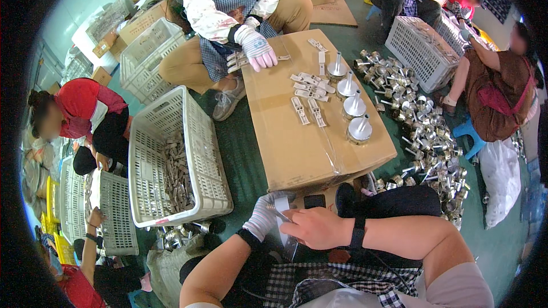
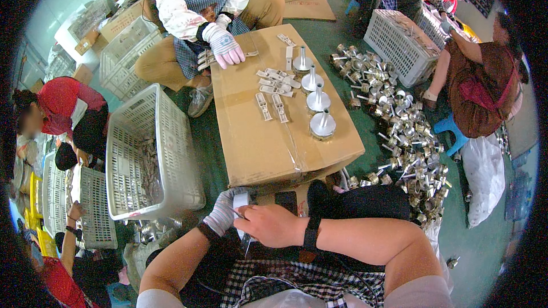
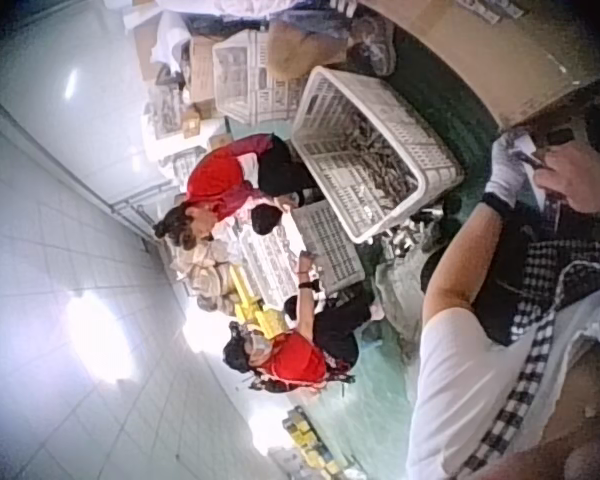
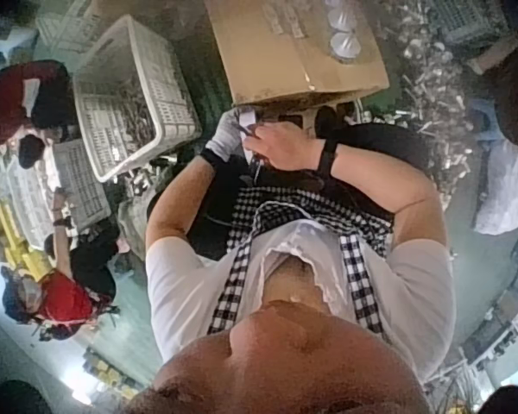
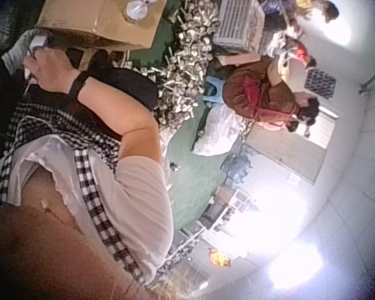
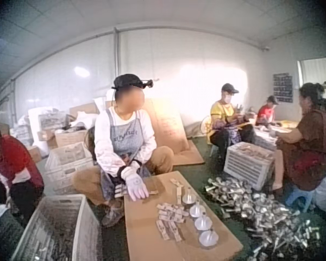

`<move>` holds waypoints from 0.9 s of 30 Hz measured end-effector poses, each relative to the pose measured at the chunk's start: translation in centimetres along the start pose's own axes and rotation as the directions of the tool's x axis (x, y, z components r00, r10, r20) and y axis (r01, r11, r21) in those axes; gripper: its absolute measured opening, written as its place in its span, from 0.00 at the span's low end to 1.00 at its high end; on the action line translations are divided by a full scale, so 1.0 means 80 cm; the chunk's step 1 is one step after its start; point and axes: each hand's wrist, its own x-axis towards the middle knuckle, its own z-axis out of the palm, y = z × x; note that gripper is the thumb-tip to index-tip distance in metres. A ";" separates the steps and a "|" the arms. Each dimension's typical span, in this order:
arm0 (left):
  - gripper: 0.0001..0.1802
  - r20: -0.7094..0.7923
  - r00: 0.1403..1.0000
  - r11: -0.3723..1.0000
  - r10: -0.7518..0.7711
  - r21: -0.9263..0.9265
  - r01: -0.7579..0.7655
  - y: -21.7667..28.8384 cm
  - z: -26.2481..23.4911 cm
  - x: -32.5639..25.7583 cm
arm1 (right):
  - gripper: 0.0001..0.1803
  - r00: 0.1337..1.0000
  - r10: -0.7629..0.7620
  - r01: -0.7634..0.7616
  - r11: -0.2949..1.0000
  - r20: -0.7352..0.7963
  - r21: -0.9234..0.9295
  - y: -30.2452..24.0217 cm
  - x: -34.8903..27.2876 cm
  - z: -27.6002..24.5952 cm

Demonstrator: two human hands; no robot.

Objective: Workers are seated and manually assembling small metal lock components or hardware parts.

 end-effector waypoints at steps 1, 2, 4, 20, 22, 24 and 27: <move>0.12 0.001 1.000 1.000 -0.004 0.001 0.004 0.000 -0.001 0.002 | 0.10 1.000 0.001 -0.001 1.000 0.002 0.001 0.000 0.000 0.000; 0.12 0.001 1.000 1.000 -0.007 0.001 0.007 -0.001 -0.004 0.003 | 0.10 1.000 -0.001 0.001 1.000 0.004 0.003 0.000 0.000 0.000; 0.12 0.006 1.000 0.999 -0.021 -0.050 0.021 -0.002 -0.010 0.008 | 0.10 1.000 -0.010 0.010 1.000 -0.007 0.005 -0.001 0.001 0.000; 0.17 0.139 0.990 0.999 0.013 -0.052 -0.005 -0.005 -0.022 0.012 | 0.08 1.000 -0.004 0.004 1.000 -0.012 -0.019 -0.002 0.000 -0.002; 0.16 0.143 0.990 0.997 -0.009 -0.069 0.019 -0.005 -0.021 0.012 | 0.08 1.000 -0.007 0.007 1.000 -0.011 -0.016 -0.002 0.000 -0.001; 0.16 0.139 0.990 0.999 0.005 -0.046 0.001 -0.007 -0.021 0.013 | 0.08 1.000 -0.006 0.006 1.000 -0.009 -0.015 -0.002 0.000 -0.001; 0.16 0.131 0.991 1.000 0.015 -0.028 -0.012 -0.006 -0.019 0.012 | 0.08 1.000 -0.008 0.007 1.000 -0.008 -0.025 -0.002 0.000 -0.001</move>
